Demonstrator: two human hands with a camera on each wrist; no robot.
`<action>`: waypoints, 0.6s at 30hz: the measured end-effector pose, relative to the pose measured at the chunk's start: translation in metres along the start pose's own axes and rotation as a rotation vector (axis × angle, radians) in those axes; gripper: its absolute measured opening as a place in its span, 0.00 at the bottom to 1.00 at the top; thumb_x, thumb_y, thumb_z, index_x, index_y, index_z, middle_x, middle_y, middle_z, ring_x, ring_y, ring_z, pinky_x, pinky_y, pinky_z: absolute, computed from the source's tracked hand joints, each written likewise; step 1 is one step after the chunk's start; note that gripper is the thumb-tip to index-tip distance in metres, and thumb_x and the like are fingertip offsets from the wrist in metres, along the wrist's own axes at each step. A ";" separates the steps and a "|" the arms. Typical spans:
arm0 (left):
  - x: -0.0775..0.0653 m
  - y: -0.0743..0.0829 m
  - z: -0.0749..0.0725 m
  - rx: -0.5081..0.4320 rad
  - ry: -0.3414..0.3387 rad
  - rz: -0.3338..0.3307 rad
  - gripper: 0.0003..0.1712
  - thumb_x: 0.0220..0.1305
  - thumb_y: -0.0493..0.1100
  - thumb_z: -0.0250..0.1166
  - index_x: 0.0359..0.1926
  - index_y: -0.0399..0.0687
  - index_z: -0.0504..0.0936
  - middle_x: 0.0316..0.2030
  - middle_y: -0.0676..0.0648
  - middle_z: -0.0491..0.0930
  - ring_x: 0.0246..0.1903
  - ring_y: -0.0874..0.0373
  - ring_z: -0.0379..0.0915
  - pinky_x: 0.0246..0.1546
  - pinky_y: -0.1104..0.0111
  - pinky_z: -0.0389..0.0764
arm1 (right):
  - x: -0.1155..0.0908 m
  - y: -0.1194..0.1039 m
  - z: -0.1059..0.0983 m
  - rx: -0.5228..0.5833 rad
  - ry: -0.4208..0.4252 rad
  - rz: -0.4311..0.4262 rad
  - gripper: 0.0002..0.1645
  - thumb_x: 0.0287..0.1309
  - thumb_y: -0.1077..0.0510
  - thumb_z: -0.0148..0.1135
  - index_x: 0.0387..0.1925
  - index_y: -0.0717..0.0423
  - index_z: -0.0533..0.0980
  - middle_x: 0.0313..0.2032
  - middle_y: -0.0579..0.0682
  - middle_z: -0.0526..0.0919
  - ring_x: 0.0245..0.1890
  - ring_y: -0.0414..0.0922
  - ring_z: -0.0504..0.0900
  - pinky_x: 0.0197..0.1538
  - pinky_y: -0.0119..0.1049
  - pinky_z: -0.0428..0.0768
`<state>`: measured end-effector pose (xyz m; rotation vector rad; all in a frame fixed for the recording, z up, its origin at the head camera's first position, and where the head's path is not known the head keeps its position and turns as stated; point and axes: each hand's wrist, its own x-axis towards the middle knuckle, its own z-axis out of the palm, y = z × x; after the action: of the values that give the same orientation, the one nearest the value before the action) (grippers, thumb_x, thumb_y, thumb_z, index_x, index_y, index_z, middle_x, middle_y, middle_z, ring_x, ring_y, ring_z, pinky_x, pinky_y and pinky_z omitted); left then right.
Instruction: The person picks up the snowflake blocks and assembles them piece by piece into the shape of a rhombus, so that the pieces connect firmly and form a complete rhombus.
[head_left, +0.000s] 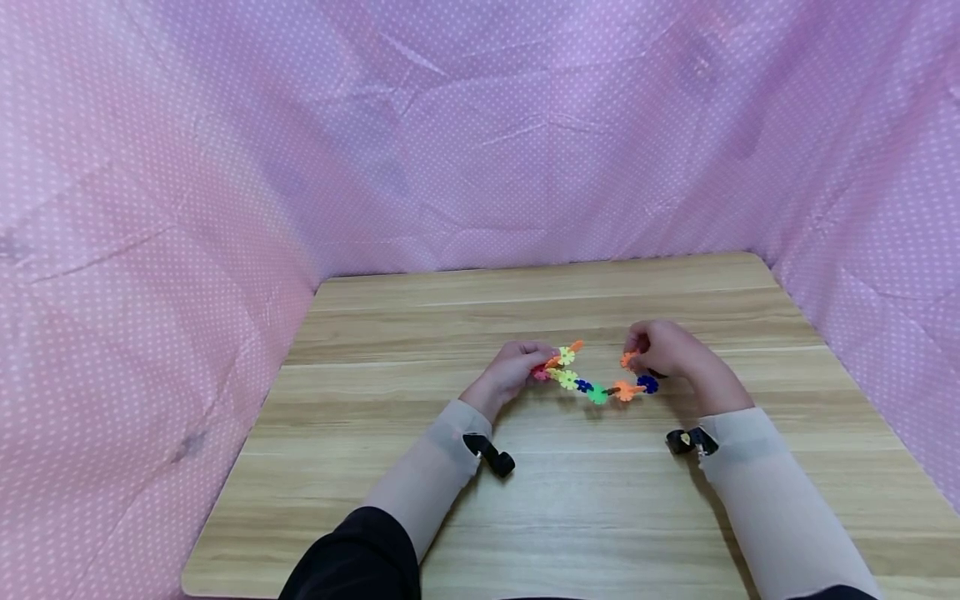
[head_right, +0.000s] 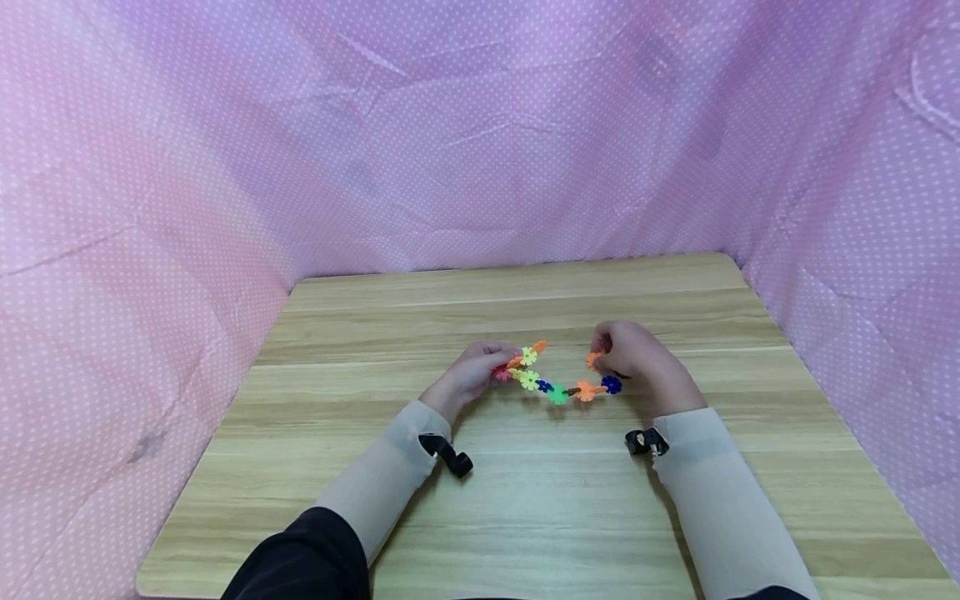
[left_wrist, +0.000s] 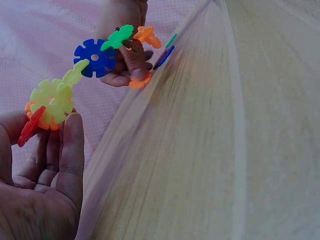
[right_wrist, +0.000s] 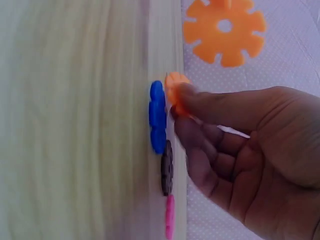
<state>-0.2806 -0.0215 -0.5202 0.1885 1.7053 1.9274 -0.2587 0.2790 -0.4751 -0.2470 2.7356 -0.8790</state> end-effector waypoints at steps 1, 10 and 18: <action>0.000 0.000 0.000 0.001 0.003 -0.004 0.14 0.75 0.38 0.64 0.53 0.32 0.86 0.41 0.47 0.86 0.31 0.64 0.79 0.34 0.73 0.83 | 0.001 0.000 0.000 0.026 0.012 -0.002 0.04 0.63 0.65 0.70 0.39 0.57 0.81 0.32 0.50 0.82 0.31 0.47 0.78 0.35 0.40 0.77; 0.000 0.001 -0.001 0.010 0.017 -0.005 0.13 0.74 0.38 0.66 0.52 0.34 0.87 0.38 0.47 0.86 0.27 0.64 0.77 0.31 0.73 0.81 | 0.003 -0.007 0.004 0.337 0.056 0.013 0.12 0.71 0.56 0.68 0.49 0.60 0.84 0.38 0.58 0.88 0.38 0.54 0.88 0.40 0.46 0.88; 0.003 0.000 -0.002 0.003 0.010 -0.016 0.12 0.72 0.41 0.69 0.50 0.37 0.88 0.35 0.49 0.85 0.27 0.64 0.77 0.29 0.73 0.79 | 0.005 -0.018 0.008 0.504 0.026 -0.005 0.18 0.74 0.57 0.65 0.54 0.68 0.81 0.43 0.64 0.88 0.43 0.60 0.89 0.47 0.50 0.88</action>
<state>-0.2840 -0.0223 -0.5209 0.1661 1.7116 1.9175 -0.2597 0.2588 -0.4714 -0.1409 2.4277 -1.5341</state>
